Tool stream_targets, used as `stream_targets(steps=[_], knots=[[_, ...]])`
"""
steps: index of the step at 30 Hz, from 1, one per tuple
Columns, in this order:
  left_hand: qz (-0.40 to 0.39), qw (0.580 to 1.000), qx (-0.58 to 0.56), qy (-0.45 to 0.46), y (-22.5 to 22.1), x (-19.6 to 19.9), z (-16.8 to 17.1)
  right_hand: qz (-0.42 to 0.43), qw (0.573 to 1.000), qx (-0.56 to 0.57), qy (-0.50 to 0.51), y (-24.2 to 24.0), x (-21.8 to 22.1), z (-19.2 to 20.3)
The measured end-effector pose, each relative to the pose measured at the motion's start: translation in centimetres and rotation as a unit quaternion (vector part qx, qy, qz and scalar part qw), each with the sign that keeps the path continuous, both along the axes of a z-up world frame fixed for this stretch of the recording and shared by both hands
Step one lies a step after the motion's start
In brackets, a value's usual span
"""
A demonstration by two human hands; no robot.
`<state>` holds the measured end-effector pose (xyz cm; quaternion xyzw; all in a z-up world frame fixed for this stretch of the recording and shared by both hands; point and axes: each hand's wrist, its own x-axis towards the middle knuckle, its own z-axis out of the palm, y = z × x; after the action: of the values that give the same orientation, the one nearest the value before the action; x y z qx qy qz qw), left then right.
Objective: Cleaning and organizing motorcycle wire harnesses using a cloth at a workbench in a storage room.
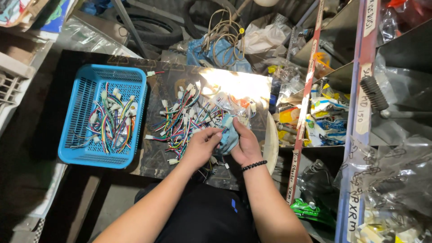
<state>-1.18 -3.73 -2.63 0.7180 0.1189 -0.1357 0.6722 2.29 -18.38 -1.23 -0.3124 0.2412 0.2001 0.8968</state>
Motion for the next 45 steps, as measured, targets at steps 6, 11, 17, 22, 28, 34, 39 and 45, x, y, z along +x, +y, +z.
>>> stream_targets(steps=[6,11,17,22,28,34,39,45], knots=[[-0.004,1.0,0.011,0.004,0.0,-0.3,-0.9,-0.006,1.0,-0.007,0.004,-0.1,-0.4,0.2],[-0.004,1.0,0.002,-0.005,-0.4,0.1,-0.5,-0.016,1.0,0.01,-0.007,-0.1,-0.2,0.8],[0.0,1.0,0.017,-0.017,-0.4,0.7,-1.0,-0.028,0.999,-0.007,-0.019,0.2,0.2,1.4],[-0.006,0.999,0.022,-0.025,-1.2,1.1,-1.5,-0.047,0.998,-0.039,-0.033,-1.4,0.7,-1.3],[-0.018,0.998,0.046,-0.041,-1.2,1.9,-0.8,-0.047,0.998,-0.042,-0.019,-1.4,1.3,-0.1],[-0.03,0.997,0.061,-0.038,-0.9,1.8,-0.4,-0.046,0.997,-0.066,-0.014,-1.1,1.1,-0.3],[-0.032,0.997,-0.068,0.017,-1.2,1.8,-0.9,-0.007,0.996,-0.073,-0.048,0.0,0.5,3.1],[-0.057,0.987,-0.146,0.027,-0.9,1.9,-0.3,-0.026,0.999,-0.034,-0.025,-0.5,0.9,-0.2]])
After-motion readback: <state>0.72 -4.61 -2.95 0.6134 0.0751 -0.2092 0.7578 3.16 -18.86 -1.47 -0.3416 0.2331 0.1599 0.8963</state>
